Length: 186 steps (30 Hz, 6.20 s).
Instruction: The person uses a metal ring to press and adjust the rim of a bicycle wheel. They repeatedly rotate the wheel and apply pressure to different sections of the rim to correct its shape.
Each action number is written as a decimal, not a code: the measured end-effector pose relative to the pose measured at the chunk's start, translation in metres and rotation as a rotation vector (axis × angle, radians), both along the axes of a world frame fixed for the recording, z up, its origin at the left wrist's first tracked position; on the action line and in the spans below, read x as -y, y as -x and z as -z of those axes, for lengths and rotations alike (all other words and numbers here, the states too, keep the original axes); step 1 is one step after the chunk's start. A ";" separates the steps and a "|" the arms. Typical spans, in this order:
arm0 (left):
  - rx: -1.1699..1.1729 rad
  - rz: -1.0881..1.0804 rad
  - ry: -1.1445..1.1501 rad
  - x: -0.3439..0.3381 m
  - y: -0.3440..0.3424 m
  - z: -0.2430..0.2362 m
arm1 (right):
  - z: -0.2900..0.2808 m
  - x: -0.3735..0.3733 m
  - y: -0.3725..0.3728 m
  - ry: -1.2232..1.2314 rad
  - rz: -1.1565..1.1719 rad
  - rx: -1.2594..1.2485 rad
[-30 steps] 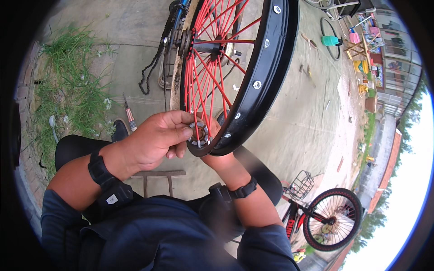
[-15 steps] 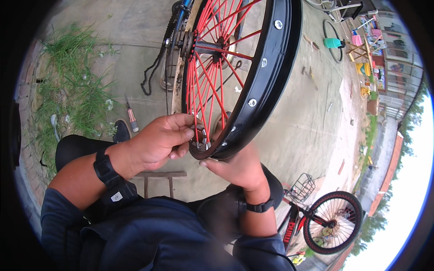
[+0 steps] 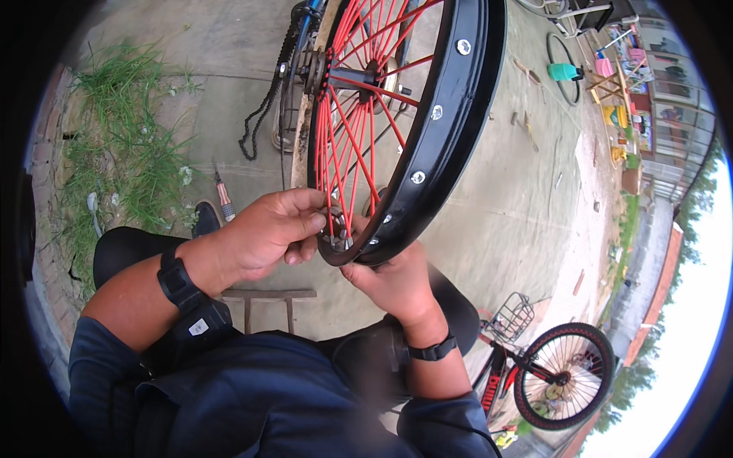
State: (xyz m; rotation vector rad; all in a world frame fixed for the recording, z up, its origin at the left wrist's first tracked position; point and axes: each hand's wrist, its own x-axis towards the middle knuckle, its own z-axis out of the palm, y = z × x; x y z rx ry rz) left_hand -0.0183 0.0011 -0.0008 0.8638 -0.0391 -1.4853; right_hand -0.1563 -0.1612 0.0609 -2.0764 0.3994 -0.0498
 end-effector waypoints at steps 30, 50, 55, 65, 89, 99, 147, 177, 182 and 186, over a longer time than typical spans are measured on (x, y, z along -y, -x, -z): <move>0.033 0.012 0.030 -0.005 -0.004 -0.013 | 0.017 0.000 0.007 -0.200 -0.101 0.050; 0.003 -0.019 0.032 -0.002 -0.002 0.005 | 0.027 -0.001 0.006 -0.027 -0.027 0.047; -0.037 -0.044 0.016 0.000 0.002 0.009 | 0.031 0.002 0.007 -0.008 -0.052 0.055; -0.023 -0.017 -0.014 0.001 0.000 0.004 | 0.031 0.003 0.002 -0.064 -0.068 0.029; 0.184 0.002 -0.210 0.002 0.000 0.013 | 0.032 0.005 0.006 -0.076 0.014 0.019; 0.213 0.021 -0.260 0.003 -0.004 0.010 | 0.018 -0.001 -0.011 0.045 -0.038 0.118; 0.375 -0.248 -0.185 0.000 -0.003 0.009 | 0.026 0.008 0.002 0.078 -0.110 0.109; 0.262 -0.038 -0.119 -0.012 0.001 -0.008 | 0.030 0.003 0.004 -0.241 -0.016 0.000; 0.345 -0.050 -0.100 -0.007 0.000 -0.017 | 0.032 0.006 0.005 -0.212 -0.037 -0.030; 0.328 -0.020 -0.130 -0.006 -0.004 -0.016 | 0.030 0.005 0.005 -0.186 -0.060 -0.024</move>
